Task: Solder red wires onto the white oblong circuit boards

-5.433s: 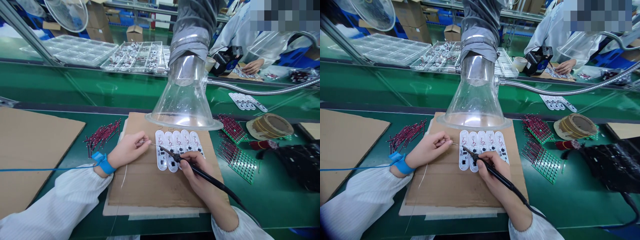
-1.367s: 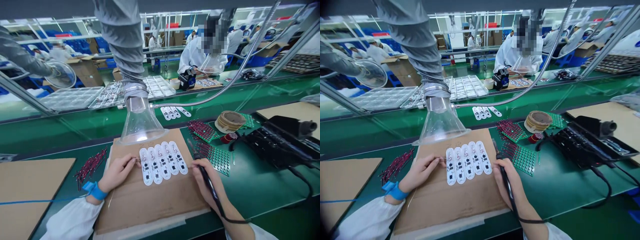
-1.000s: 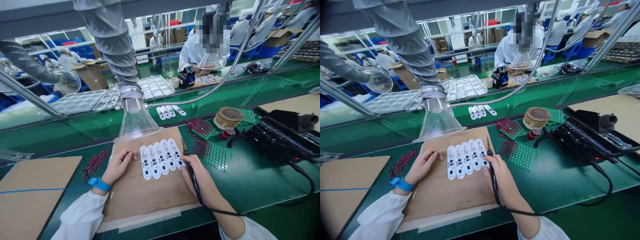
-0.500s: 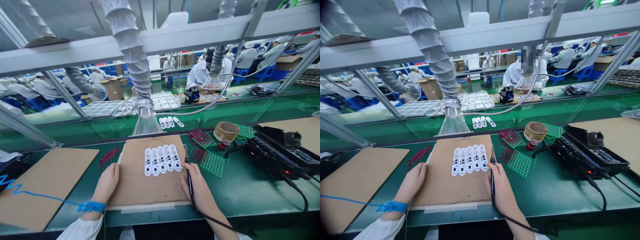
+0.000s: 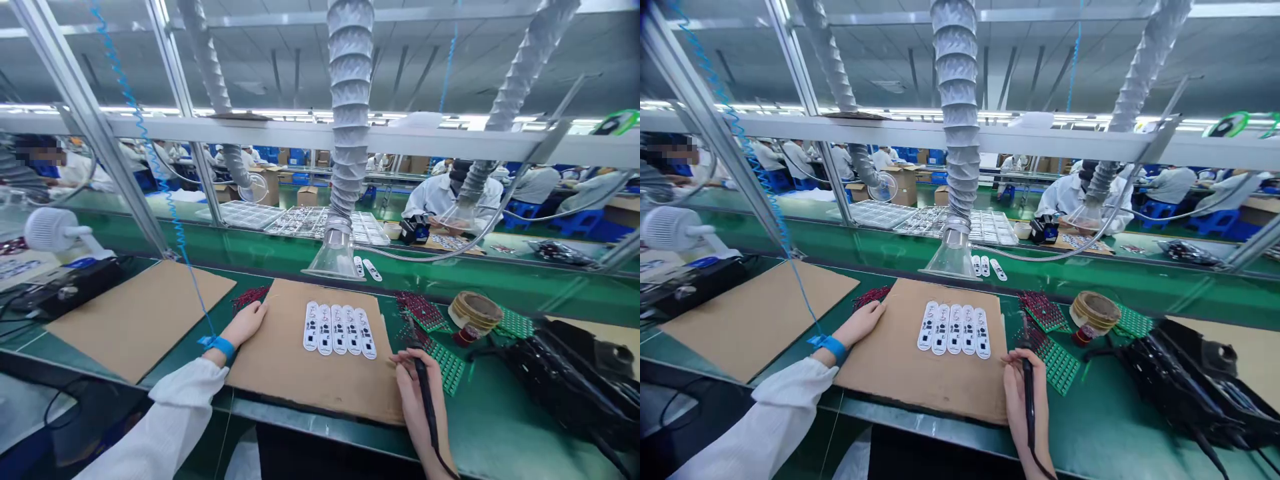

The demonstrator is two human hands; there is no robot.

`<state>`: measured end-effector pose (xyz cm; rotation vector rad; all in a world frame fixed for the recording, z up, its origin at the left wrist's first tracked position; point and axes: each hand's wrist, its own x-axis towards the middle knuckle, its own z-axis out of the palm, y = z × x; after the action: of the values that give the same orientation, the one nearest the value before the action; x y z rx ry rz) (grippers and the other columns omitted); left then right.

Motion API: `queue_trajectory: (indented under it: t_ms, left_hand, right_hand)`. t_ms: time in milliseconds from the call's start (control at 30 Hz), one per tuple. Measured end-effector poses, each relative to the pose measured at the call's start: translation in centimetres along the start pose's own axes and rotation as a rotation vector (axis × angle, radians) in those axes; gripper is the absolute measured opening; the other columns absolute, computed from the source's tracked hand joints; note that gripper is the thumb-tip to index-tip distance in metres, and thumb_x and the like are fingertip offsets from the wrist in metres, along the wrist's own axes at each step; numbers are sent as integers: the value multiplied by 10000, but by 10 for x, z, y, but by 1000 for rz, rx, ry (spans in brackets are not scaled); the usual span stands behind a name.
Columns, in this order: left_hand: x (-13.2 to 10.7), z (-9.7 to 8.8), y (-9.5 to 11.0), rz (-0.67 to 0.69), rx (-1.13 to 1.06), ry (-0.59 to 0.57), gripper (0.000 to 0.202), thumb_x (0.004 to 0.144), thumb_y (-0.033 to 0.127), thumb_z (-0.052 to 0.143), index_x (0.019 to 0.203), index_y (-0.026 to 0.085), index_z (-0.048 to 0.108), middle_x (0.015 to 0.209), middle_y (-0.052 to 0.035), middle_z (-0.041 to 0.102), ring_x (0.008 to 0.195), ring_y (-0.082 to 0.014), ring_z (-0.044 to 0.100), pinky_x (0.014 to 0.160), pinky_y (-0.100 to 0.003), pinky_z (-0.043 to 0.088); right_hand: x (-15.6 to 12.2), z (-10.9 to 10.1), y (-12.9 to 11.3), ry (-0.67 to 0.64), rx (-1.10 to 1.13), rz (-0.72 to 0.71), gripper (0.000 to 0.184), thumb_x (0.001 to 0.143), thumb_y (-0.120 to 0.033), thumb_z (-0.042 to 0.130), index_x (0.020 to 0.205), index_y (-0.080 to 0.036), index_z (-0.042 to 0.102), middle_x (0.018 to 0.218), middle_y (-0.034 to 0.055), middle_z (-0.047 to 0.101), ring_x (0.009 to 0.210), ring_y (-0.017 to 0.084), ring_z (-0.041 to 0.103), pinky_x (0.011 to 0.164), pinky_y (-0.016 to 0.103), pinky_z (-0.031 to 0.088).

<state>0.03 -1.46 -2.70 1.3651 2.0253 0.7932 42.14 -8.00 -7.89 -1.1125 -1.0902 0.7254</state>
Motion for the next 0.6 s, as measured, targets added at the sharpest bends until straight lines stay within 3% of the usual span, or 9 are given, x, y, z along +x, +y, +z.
queue_trajectory:
  t_ms: [100, 233, 367, 467, 533, 600]
  left_hand:
    - [-2, -13, -10, 7, -69, 13, 426, 1005, 571, 469, 902, 224, 695, 1104, -123, 833, 1137, -348, 773, 967, -403, 609]
    - [16, -41, -22, -41, -140, -5, 562, 929, 750, 560, 925, 216, 737, 1029, -125, 854, 1035, -362, 807, 823, -395, 660]
    - [71, -78, -14, -111, -138, -10, 576, 830, 761, 732, 901, 191, 778, 923, -145, 855, 931, -375, 823, 754, -406, 665]
    - [118, -106, -1, -162, -99, 6, 579, 861, 730, 773, 916, 153, 779, 923, -150, 849, 904, -340, 824, 782, -401, 665]
    - [139, -119, 5, -190, -57, 23, 556, 976, 689, 710, 1007, 138, 772, 947, -107, 836, 879, -260, 812, 842, -403, 662]
    - [149, -127, 5, -204, -17, 32, 557, 1008, 686, 684, 1033, 136, 765, 938, -85, 826, 856, -231, 804, 854, -405, 661]
  right_hand:
    - [-2, 15, -15, 58, 32, 24, 516, 875, -550, 880, 1233, -271, 636, 1137, 50, 725, 1004, 239, 772, 1008, 454, 631]
    - [13, 60, -34, 144, 214, 185, 541, 800, -484, 916, 1230, -301, 643, 1107, -1, 699, 1006, 200, 749, 975, 392, 649]
    - [52, 129, -35, 249, 450, 311, 509, 747, -393, 860, 1187, -315, 616, 1019, -35, 660, 999, 177, 724, 931, 373, 672]
    - [80, 171, -29, 193, 489, 323, 488, 766, -445, 815, 1175, -328, 575, 1005, -37, 654, 1008, 203, 740, 906, 434, 690]
    - [87, 181, -26, 152, 486, 337, 483, 767, -449, 828, 1162, -326, 579, 996, -30, 669, 1025, 225, 748, 918, 479, 693]
    - [83, 173, -27, 133, 472, 345, 478, 779, -457, 844, 1167, -320, 600, 980, -24, 685, 1064, 235, 743, 952, 497, 686]
